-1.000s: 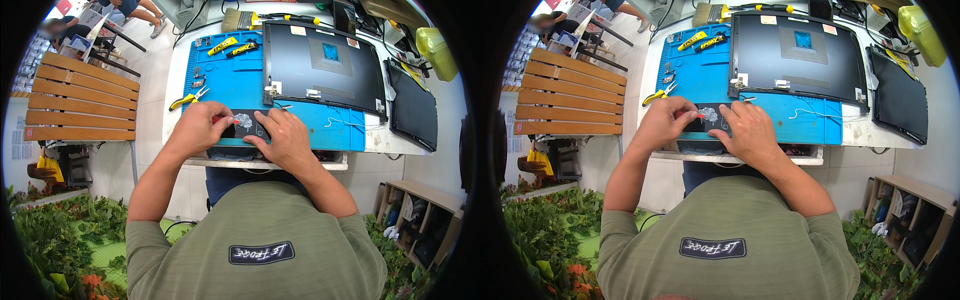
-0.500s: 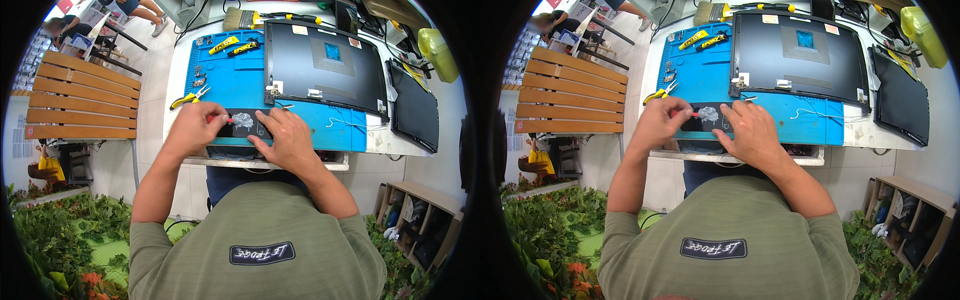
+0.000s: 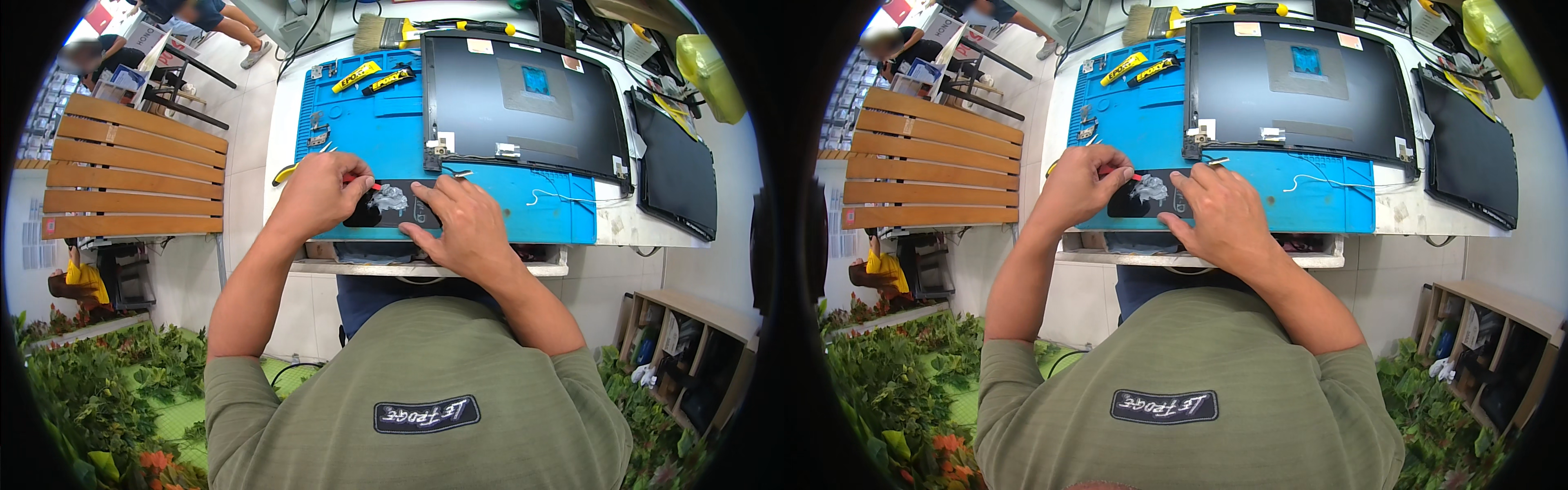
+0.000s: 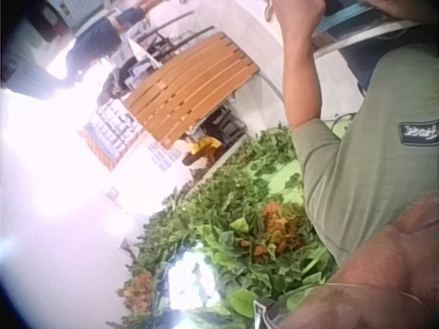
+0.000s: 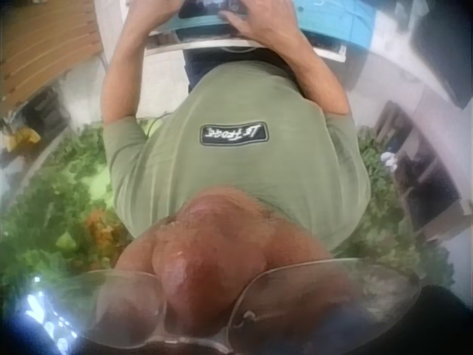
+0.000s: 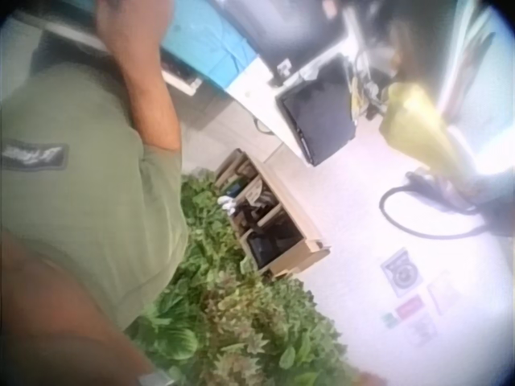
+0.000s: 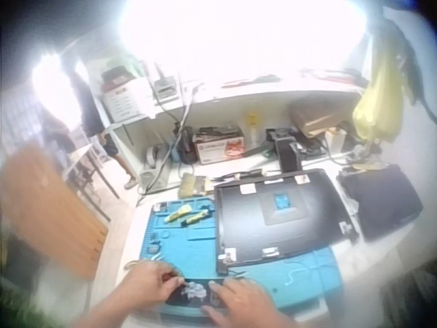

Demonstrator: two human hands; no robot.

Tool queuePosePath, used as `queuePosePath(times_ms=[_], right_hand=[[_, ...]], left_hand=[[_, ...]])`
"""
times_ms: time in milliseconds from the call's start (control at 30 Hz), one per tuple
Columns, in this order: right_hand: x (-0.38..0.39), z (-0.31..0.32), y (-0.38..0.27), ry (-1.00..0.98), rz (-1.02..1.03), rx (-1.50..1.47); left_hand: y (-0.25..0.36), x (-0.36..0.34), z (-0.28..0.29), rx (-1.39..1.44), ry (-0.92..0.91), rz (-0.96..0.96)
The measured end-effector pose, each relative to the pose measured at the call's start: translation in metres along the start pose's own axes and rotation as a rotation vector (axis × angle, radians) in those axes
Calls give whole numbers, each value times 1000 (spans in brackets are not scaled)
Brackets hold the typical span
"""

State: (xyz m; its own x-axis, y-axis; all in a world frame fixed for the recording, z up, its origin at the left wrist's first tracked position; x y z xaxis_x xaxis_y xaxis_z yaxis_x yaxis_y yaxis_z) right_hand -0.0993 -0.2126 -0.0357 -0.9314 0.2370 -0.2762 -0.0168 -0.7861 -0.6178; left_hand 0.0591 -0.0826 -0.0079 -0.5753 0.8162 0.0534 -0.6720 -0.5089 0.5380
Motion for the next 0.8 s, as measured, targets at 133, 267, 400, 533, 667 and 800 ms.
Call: queuePosePath(times_ms=[133,267,400,533,667,800], right_hand=[[2,0,8,21,-36,-44],[2,6,3,113,23,-46],[2,5,3,107,17,-39],[2,5,2,102,21,-39],[2,3,4,43,-26,-43],[2,1,5,32,-27,-46]], left_hand=[[16,-13,-4,-78,-100,-33],[30,-21,-9,-126,-129,-256],[44,-24,-13,-143,-184,-388],[49,-25,-17,-116,-251,-441],[12,-27,-6,155,-310,-115],[-13,-18,0,142,-216,-32]])
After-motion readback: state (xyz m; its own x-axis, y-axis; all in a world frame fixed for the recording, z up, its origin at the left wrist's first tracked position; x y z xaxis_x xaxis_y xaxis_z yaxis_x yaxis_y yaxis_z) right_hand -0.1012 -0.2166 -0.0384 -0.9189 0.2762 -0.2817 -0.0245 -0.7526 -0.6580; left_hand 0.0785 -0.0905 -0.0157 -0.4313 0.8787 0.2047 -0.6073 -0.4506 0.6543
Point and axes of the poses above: each hand's wrist, its own x-axis away from the middle knuckle, its own z-axis out of the back of the hand, y = z × x, the point moved 9 cm from there along -x, towards the middle knuckle, and after that the axes turned 6 degrees about -z, right-handed, at the moved point
